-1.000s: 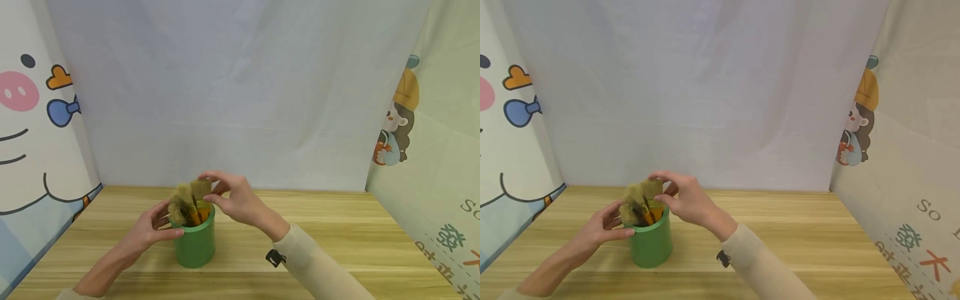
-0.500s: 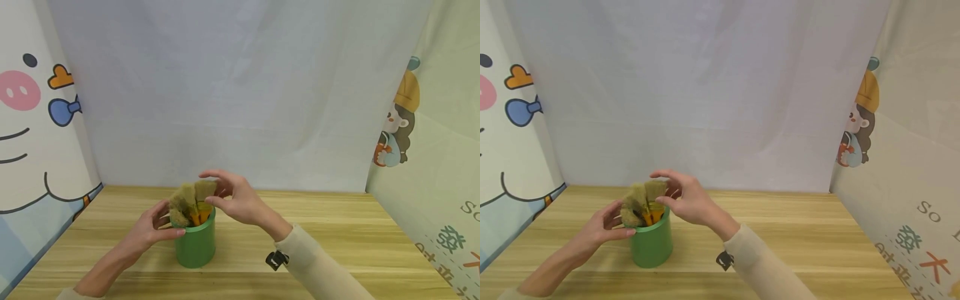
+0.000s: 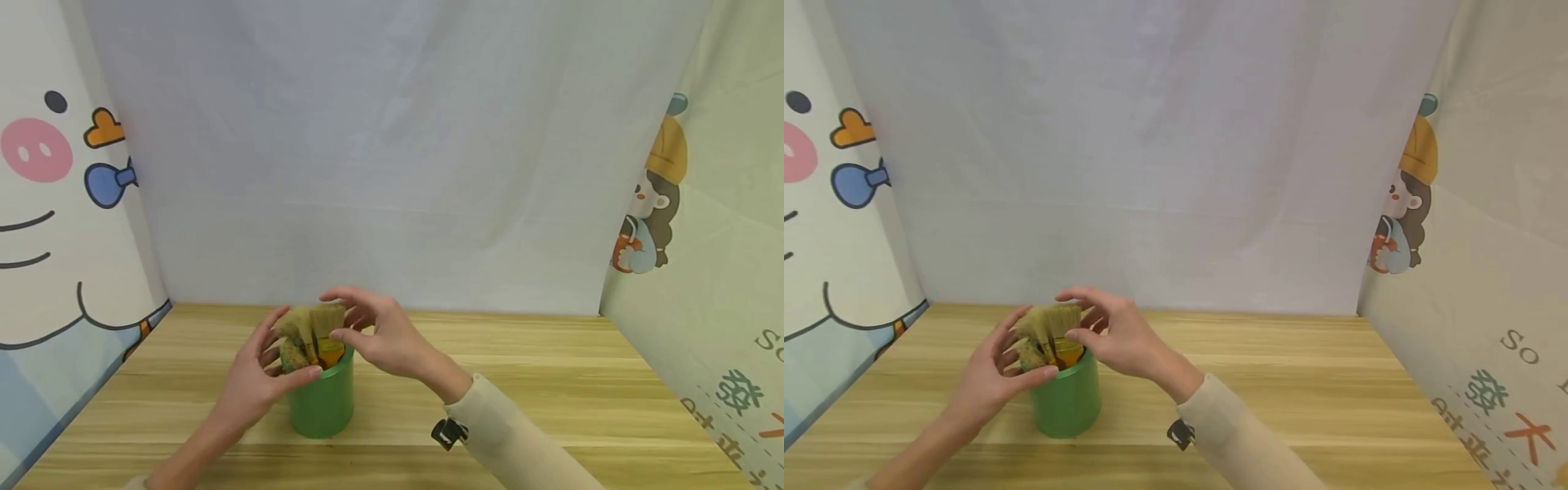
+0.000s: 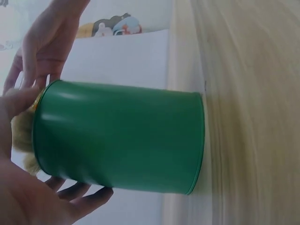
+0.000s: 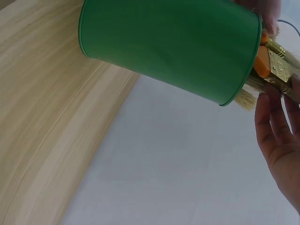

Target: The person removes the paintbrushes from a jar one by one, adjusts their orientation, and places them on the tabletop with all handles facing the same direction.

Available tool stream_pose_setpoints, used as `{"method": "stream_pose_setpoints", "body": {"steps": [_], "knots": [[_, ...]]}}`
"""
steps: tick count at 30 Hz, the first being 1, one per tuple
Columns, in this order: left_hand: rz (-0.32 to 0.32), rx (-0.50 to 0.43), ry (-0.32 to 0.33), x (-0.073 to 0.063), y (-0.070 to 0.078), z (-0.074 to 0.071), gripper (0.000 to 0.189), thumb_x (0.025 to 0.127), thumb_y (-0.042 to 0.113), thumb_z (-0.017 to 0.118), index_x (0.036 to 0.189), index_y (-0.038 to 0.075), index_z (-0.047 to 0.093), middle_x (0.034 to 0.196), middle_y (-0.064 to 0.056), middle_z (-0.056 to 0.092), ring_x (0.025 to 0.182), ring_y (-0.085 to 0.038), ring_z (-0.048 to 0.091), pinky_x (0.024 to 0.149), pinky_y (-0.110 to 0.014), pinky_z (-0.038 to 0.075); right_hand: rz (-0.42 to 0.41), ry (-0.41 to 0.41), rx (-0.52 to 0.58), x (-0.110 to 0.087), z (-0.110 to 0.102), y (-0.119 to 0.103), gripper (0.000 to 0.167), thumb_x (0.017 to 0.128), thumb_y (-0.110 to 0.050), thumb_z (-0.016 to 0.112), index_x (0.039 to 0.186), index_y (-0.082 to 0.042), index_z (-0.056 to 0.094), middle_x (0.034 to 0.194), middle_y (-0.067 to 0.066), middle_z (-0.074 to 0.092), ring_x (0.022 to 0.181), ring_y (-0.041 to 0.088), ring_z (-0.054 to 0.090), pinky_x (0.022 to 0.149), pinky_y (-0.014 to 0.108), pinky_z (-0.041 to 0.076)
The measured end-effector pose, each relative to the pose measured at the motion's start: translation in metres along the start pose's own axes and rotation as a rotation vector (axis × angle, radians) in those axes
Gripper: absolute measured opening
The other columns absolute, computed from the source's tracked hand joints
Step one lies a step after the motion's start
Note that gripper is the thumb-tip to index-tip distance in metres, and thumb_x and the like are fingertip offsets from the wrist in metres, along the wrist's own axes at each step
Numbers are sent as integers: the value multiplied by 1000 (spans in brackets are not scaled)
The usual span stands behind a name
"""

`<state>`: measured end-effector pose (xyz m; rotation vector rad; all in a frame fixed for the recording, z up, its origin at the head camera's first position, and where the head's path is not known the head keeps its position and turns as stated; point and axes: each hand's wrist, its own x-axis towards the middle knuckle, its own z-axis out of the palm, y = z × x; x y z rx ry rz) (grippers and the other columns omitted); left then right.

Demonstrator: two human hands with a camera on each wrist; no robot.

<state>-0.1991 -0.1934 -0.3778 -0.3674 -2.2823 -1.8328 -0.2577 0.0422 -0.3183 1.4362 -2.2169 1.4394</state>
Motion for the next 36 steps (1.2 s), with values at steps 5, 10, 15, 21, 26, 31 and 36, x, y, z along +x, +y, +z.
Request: {"method": "stream_pose_setpoints", "body": {"steps": [5, 10, 15, 21, 26, 31, 36], "knots": [[10, 55, 105, -1, 0, 12, 94, 90, 18, 87, 166, 23, 32, 149, -18, 52, 122, -38, 64, 88, -41, 58, -14, -2, 5, 0, 0, 1, 45, 99, 0, 72, 142, -9, 63, 133, 10, 67, 95, 12, 69, 81, 31, 59], [27, 70, 163, -2, 0, 18, 87, 90, 16, 87, 163, 20, 39, 144, -20, 58, 114, -37, 69, 82, -33, 59, -22, 1, 18, -1, -1, 2, 44, 99, 1, 72, 141, -7, 63, 133, 9, 68, 94, 13, 70, 80, 32, 60], [43, 51, 201, -1, -2, 17, 79, 91, 10, 85, 158, 18, 45, 139, -19, 63, 108, -34, 72, 81, -28, 59, -33, 14, 29, -1, -2, 1, 43, 99, 1, 72, 140, -6, 64, 132, 9, 68, 94, 13, 70, 81, 33, 60], [46, 75, 213, 1, -1, 18, 77, 91, 13, 86, 157, 17, 47, 138, -20, 63, 111, -37, 71, 84, -31, 59, -69, 54, 50, 2, -4, -3, 43, 97, 3, 74, 138, -4, 65, 125, 11, 70, 94, 13, 71, 82, 34, 60], [53, 93, 214, 1, -1, 20, 78, 90, 15, 87, 157, 16, 48, 143, -21, 60, 114, -40, 70, 87, -38, 59, -77, 32, 74, 3, -5, -4, 44, 96, 3, 75, 138, -6, 65, 128, 12, 70, 97, 14, 71, 83, 35, 60], [40, 135, 235, 2, 0, 22, 80, 89, 18, 88, 158, 14, 46, 144, -22, 59, 116, -40, 68, 90, -40, 58, -70, 10, 87, 1, -6, -4, 43, 96, 4, 74, 137, -3, 65, 131, 15, 68, 100, 15, 70, 85, 35, 60], [7, 133, 235, 5, 1, 22, 74, 94, 18, 83, 158, 17, 46, 137, -19, 64, 113, -37, 71, 85, -35, 59, -54, 30, 105, 0, -7, -6, 42, 96, 4, 74, 136, -4, 66, 129, 13, 69, 98, 15, 71, 84, 36, 60]]}}
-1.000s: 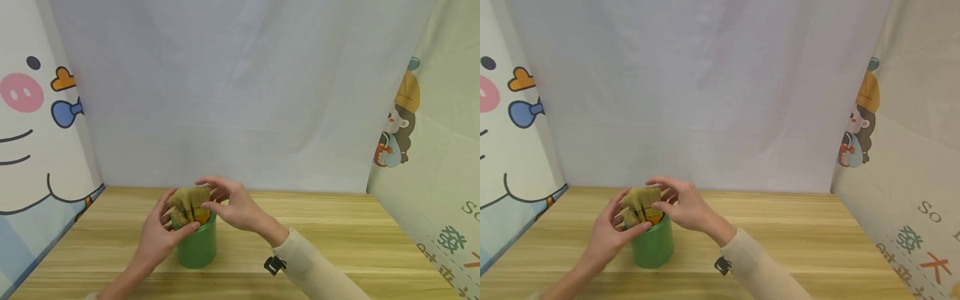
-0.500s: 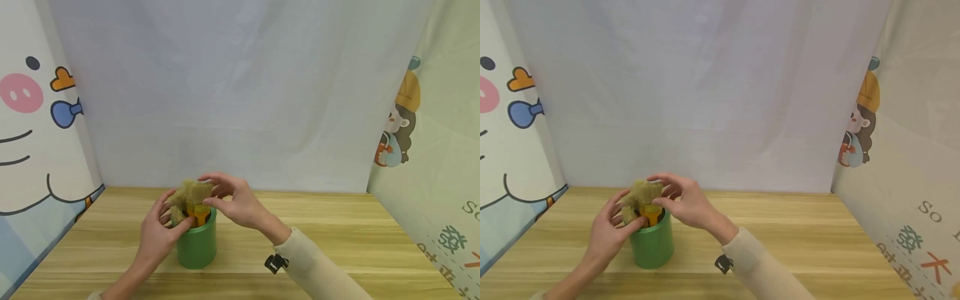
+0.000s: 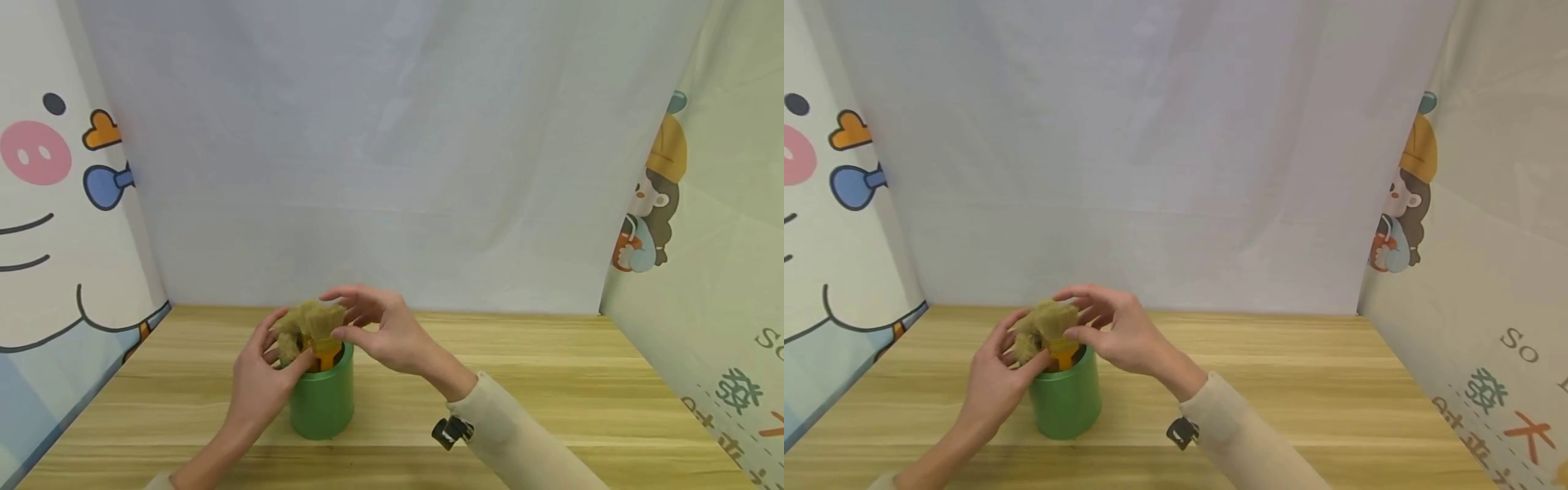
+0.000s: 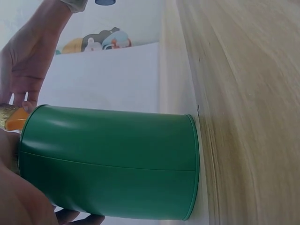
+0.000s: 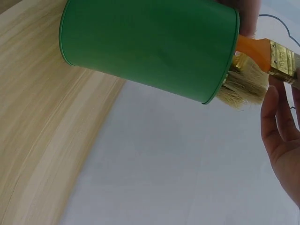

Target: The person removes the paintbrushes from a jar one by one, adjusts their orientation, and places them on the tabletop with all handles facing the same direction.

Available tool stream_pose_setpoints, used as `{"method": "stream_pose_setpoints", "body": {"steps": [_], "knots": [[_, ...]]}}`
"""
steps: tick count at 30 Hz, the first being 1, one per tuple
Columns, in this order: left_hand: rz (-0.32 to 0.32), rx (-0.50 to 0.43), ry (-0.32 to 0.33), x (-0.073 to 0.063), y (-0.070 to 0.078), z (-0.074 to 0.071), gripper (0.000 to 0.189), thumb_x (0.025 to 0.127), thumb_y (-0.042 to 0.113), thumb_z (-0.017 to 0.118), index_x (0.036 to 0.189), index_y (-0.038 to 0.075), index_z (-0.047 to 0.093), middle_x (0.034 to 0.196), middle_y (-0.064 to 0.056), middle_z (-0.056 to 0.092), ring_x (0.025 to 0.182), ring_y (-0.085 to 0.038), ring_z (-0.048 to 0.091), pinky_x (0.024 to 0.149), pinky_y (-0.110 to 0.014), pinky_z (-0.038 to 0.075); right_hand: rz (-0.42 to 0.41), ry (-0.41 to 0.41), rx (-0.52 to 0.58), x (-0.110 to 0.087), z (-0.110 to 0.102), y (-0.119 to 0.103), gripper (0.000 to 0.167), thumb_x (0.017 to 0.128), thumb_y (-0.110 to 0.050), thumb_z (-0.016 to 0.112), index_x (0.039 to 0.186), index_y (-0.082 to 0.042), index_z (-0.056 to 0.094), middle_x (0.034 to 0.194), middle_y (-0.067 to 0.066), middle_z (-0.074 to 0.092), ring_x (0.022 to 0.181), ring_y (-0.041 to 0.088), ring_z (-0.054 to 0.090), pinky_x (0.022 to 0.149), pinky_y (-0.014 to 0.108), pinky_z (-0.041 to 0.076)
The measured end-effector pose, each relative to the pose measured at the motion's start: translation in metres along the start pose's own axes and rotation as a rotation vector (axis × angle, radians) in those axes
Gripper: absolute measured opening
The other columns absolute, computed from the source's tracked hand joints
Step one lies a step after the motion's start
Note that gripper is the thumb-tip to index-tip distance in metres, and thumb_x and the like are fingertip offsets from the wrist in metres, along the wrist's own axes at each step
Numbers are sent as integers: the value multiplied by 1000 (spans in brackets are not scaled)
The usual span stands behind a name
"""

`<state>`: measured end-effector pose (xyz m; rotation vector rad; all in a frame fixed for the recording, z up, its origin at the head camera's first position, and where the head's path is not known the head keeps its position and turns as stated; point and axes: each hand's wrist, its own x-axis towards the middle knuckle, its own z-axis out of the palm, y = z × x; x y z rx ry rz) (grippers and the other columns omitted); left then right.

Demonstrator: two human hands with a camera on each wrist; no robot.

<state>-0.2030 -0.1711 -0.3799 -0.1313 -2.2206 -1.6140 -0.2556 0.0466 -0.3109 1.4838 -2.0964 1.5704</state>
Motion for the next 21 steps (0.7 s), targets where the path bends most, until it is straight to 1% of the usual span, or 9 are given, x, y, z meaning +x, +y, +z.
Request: {"method": "stream_pose_setpoints", "body": {"steps": [3, 6, 9, 12, 14, 16, 19, 21], "knots": [[-12, -11, -7, 1, 1, 0, 71, 96, 15, 81, 158, 19, 45, 131, -17, 66, 110, -36, 72, 82, -31, 59, 2, 25, 12, 1, -2, -3, 42, 96, 4, 74, 136, -4, 67, 128, 12, 70, 96, 15, 71, 82, 37, 61], [-5, -8, -13, 1, 1, -1, 73, 95, 16, 82, 158, 18, 45, 133, -18, 65, 112, -37, 71, 85, -34, 60, -16, 59, 22, 2, -5, -6, 43, 95, 5, 74, 137, -3, 66, 124, 13, 71, 93, 17, 73, 78, 39, 61], [-5, -5, -27, 0, 0, -3, 76, 94, 21, 84, 159, 20, 45, 142, -19, 61, 119, -39, 68, 92, -45, 58, -40, 96, 29, 5, -11, -7, 46, 94, 7, 75, 138, -2, 65, 120, 15, 73, 91, 20, 74, 75, 41, 61], [-15, -20, -56, -1, -1, -6, 77, 95, 26, 83, 160, 22, 43, 156, -21, 48, 135, -45, 55, 103, -61, 50, -65, 126, 27, 8, -18, -9, 46, 93, 9, 75, 137, 1, 64, 116, 16, 74, 90, 22, 75, 74, 43, 61], [-26, -33, -80, -1, -2, -9, 78, 96, 27, 82, 162, 22, 41, 162, -22, 40, 141, -48, 48, 106, -67, 44, -84, 143, 30, 10, -24, -11, 45, 93, 10, 74, 136, 2, 64, 113, 16, 75, 88, 25, 75, 73, 43, 61], [-39, -39, -113, -2, -4, -11, 81, 97, 27, 81, 164, 19, 37, 165, -23, 35, 143, -50, 43, 107, -68, 42, -98, 158, 34, 13, -31, -15, 44, 93, 12, 74, 136, 4, 64, 108, 16, 75, 85, 29, 75, 71, 42, 61], [-63, -33, -161, -3, -6, -14, 88, 96, 27, 80, 167, 13, 30, 165, -25, 34, 141, -50, 46, 106, -65, 46, -108, 181, 59, 16, -41, -22, 44, 93, 13, 72, 135, 5, 64, 102, 16, 75, 81, 34, 74, 69, 41, 60], [-84, -28, -192, -4, -7, -17, 93, 96, 28, 80, 168, 11, 24, 165, -27, 31, 142, -51, 44, 107, -64, 45, -107, 193, 80, 18, -48, -26, 44, 92, 15, 72, 135, 7, 63, 99, 19, 74, 80, 36, 73, 69, 42, 60]]}}
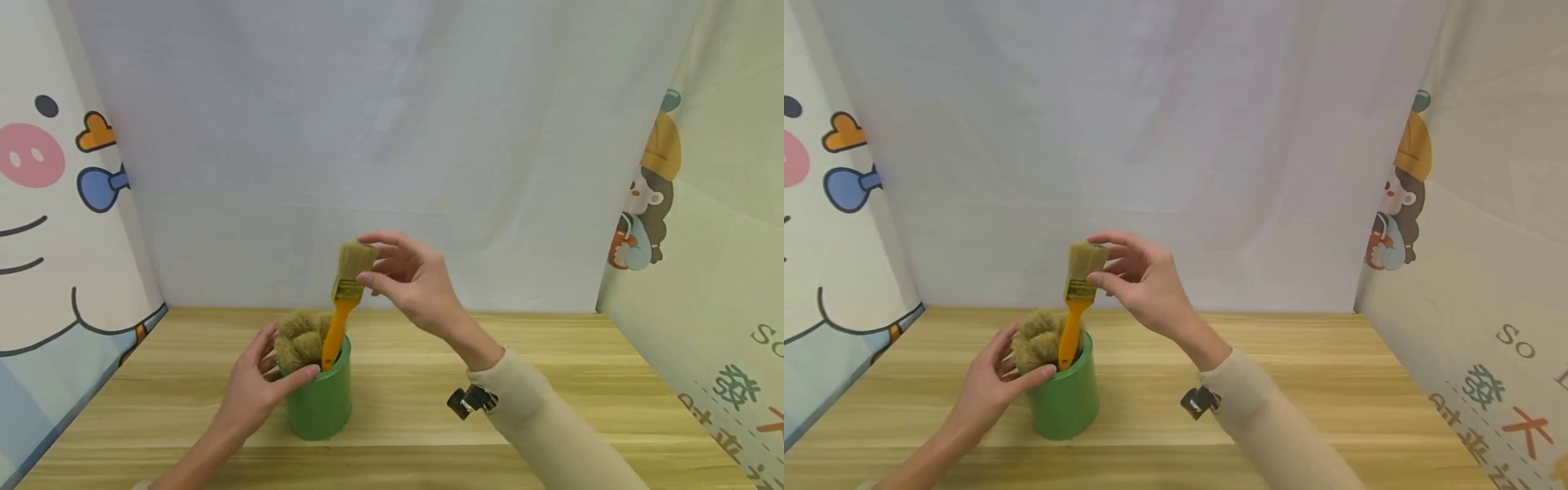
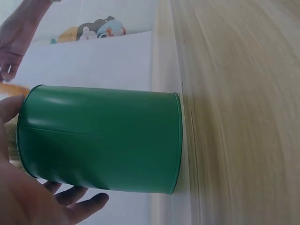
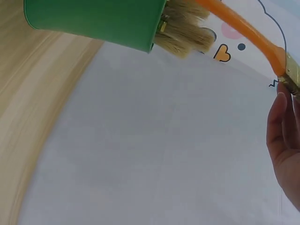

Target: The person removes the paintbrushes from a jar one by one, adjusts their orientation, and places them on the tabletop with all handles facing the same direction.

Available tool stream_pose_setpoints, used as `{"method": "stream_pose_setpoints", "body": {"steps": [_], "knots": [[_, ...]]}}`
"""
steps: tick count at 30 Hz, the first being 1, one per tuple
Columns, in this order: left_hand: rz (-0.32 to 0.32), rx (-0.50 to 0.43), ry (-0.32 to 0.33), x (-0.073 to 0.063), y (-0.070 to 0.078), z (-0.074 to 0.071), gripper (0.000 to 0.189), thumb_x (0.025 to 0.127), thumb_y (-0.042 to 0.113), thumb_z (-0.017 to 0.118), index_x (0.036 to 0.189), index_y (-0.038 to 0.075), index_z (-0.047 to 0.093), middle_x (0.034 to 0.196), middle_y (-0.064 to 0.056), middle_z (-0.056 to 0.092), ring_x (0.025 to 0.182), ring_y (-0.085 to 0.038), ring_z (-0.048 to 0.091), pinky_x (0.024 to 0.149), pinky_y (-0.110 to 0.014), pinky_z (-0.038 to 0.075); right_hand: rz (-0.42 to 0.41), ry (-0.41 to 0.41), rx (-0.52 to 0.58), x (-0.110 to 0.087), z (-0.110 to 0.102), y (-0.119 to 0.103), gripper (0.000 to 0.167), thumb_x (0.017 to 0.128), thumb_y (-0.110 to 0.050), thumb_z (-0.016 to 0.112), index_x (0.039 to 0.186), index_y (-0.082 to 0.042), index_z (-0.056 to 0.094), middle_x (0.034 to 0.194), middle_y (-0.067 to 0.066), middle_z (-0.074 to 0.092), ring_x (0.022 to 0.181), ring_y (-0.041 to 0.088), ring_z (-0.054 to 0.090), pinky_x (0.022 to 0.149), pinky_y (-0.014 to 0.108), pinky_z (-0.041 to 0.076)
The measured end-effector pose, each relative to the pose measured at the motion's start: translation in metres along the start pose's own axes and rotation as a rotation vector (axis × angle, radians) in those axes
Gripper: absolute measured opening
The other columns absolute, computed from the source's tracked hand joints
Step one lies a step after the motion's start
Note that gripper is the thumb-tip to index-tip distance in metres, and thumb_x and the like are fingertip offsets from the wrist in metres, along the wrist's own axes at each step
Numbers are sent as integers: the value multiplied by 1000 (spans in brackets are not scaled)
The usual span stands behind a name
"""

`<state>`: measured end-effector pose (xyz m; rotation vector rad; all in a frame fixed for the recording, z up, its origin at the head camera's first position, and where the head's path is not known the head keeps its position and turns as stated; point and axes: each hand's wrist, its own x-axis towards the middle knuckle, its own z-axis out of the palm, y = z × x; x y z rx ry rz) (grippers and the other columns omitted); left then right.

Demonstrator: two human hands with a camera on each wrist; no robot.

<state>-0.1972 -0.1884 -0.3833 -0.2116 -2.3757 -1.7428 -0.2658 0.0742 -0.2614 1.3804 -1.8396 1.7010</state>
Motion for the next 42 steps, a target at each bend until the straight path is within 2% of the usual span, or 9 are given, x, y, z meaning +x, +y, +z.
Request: {"method": "stream_pose_setpoints", "body": {"steps": [6, 12, 17, 22, 29, 37, 42], "knots": [[-74, -12, -67, 0, -2, -7, 100, 94, 29, 81, 170, 11, 18, 168, -30, 20, 147, -57, 31, 110, -67, 41, 99, 18, 38, 2, -18, -7, 45, 92, 14, 72, 136, 6, 63, 98, 23, 73, 82, 32, 74, 70, 46, 62], [-135, -48, -125, 2, -4, -13, 100, 95, 30, 80, 169, 6, 17, 168, -29, 23, 146, -54, 36, 107, -61, 46, 271, 25, 6, -12, -32, 2, 46, 91, 12, 74, 136, 5, 66, 99, 20, 76, 79, 32, 75, 72, 50, 62], [-132, -73, -140, 3, -4, -16, 98, 94, 26, 81, 168, 6, 19, 166, -28, 27, 145, -53, 39, 104, -59, 50, 419, 25, 16, -30, -38, 22, 48, 92, 10, 75, 138, 3, 65, 102, 22, 76, 74, 32, 75, 73, 51, 63], [-122, -73, -147, 3, -4, -18, 97, 93, 24, 82, 168, 7, 22, 165, -29, 29, 143, -56, 39, 103, -59, 50, 535, -7, 19, -50, -42, 44, 48, 94, 5, 75, 140, 1, 64, 102, 22, 76, 77, 31, 75, 75, 50, 63], [-133, -74, -163, 4, -4, -18, 98, 94, 24, 81, 168, 7, 20, 165, -29, 29, 142, -55, 41, 103, -58, 51, 649, -50, 51, -75, -40, 71, 48, 95, 3, 74, 141, 3, 62, 100, 21, 75, 81, 32, 75, 77, 49, 63], [-149, -84, -169, 4, -3, -17, 99, 93, 25, 82, 168, 8, 20, 166, -29, 27, 142, -54, 41, 103, -59, 50, 776, -47, 94, -92, -36, 98, 51, 94, 5, 75, 142, 6, 60, 90, 15, 73, 75, 28, 74, 86, 67, 56], [-153, -92, -171, 5, -2, -17, 97, 93, 24, 82, 168, 8, 22, 166, -29, 27, 144, -55, 39, 103, -59, 51, 819, -49, 118, -97, -35, 111, 51, 93, 7, 74, 142, 9, 59, 90, 16, 74, 74, 26, 73, 85, 63, 58]]}}
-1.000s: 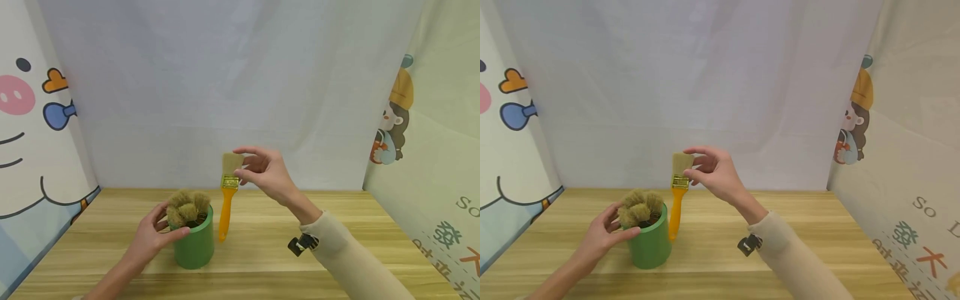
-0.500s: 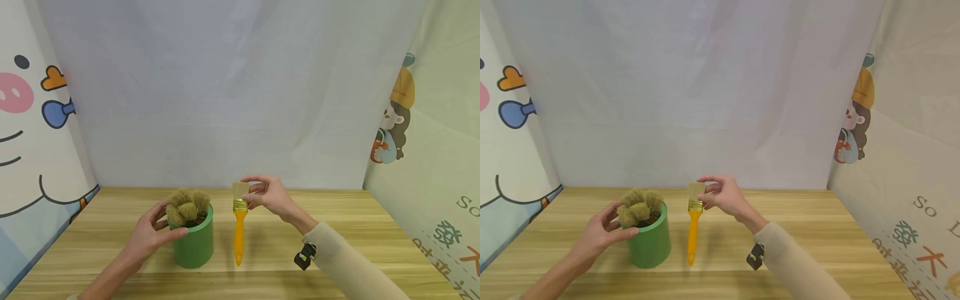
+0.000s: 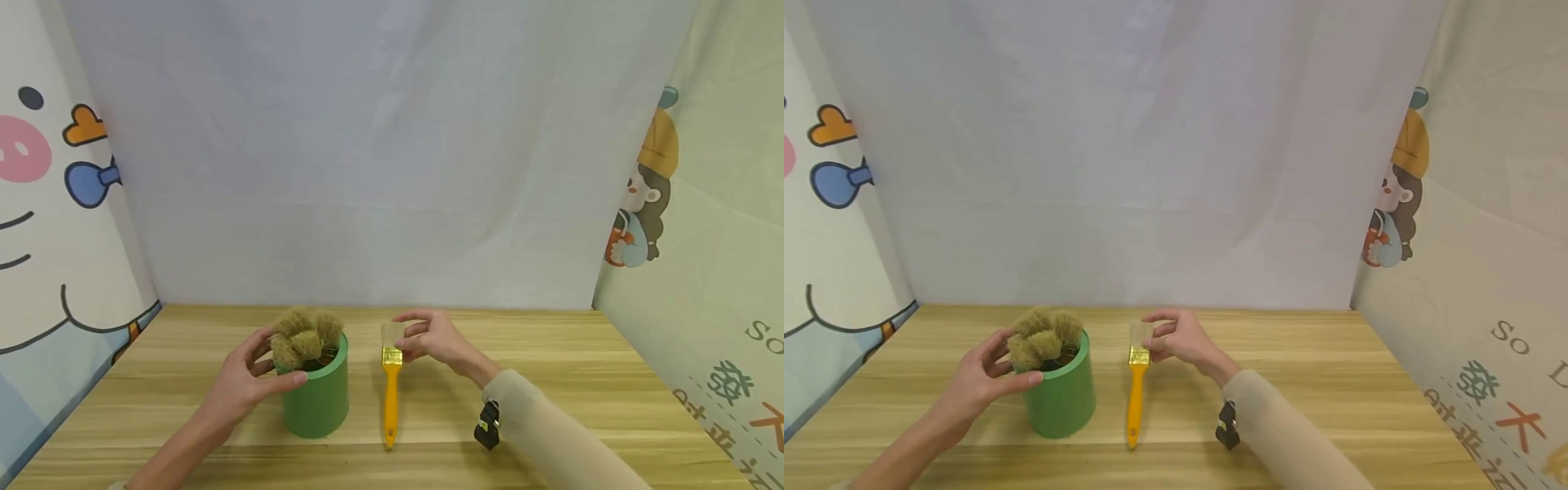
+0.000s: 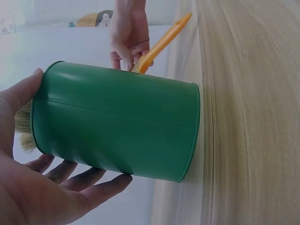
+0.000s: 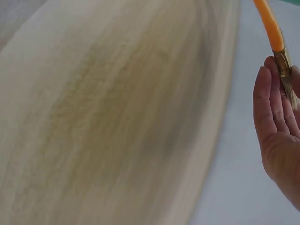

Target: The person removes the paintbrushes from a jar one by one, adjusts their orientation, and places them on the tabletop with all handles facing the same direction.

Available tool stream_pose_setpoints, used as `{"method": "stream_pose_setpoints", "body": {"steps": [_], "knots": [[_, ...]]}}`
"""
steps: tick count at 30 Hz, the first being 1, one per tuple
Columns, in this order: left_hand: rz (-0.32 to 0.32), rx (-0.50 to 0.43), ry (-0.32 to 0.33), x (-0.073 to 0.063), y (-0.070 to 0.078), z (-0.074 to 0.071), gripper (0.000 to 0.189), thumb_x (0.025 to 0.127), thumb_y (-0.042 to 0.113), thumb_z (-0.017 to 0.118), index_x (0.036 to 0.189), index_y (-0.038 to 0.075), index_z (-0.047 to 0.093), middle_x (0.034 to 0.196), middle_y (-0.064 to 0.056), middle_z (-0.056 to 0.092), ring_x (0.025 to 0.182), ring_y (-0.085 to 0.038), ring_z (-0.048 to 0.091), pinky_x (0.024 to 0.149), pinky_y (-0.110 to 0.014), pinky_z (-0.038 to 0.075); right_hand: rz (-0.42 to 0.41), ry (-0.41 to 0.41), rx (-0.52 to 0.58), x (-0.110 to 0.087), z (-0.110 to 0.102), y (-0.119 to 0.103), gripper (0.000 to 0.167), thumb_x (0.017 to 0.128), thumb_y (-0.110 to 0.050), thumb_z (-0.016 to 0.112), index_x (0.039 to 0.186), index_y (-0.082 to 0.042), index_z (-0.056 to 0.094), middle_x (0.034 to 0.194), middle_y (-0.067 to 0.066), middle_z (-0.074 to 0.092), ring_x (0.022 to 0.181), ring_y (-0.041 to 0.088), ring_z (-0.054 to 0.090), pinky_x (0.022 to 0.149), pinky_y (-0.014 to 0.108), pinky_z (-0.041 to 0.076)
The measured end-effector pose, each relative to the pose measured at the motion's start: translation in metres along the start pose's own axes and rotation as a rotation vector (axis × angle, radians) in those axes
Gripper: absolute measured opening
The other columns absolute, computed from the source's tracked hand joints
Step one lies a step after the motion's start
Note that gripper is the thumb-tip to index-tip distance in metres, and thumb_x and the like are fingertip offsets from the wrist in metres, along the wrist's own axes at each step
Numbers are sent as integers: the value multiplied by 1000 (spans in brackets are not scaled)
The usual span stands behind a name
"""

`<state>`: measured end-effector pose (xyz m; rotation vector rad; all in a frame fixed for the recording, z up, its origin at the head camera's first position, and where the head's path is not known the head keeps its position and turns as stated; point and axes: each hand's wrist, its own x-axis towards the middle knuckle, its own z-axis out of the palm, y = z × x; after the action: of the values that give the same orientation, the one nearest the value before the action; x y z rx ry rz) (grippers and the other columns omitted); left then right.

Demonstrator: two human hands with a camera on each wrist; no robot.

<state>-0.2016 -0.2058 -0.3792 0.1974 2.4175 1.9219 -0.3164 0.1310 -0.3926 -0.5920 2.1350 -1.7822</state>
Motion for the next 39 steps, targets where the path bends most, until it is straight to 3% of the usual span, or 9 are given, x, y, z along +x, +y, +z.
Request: {"method": "stream_pose_setpoints", "body": {"steps": [15, 24, 31, 35, 39], "knots": [[0, -10, -1, -1, 1, -2, 96, 94, 24, 82, 168, 9, 23, 165, -28, 29, 144, -55, 39, 103, -59, 51, 47, -6, -49, 19, 9, 16, 45, 92, 9, 72, 136, 11, 62, 95, 17, 63, 72, 25, 73, 76, 48, 63], [-20, -1, -6, -2, 1, -2, 99, 94, 26, 82, 168, 9, 20, 167, -29, 25, 145, -55, 37, 104, -61, 49, 73, -57, -36, 26, 11, 25, 46, 91, 10, 73, 135, 12, 60, 92, 16, 67, 68, 26, 72, 69, 43, 64], [-7, -5, -1, -1, 0, -2, 97, 93, 25, 83, 168, 10, 22, 166, -27, 29, 144, -54, 40, 103, -59, 50, 100, -119, -25, 30, 10, 29, 49, 91, 11, 72, 138, 13, 58, 99, 20, 70, 72, 26, 74, 70, 44, 64], [2, -9, 4, -1, 0, -1, 96, 93, 24, 83, 167, 10, 24, 165, -27, 31, 144, -54, 41, 103, -59, 51, 107, -134, -59, 31, 10, 29, 48, 91, 12, 73, 138, 12, 59, 101, 20, 70, 73, 27, 75, 71, 45, 64], [19, -22, 5, -1, 0, 0, 92, 93, 23, 83, 166, 10, 28, 163, -26, 34, 142, -53, 43, 102, -58, 52, 61, -119, -218, 34, 10, 30, 46, 89, 7, 79, 132, 11, 65, 97, 14, 73, 77, 20, 72, 69, 36, 63]]}}
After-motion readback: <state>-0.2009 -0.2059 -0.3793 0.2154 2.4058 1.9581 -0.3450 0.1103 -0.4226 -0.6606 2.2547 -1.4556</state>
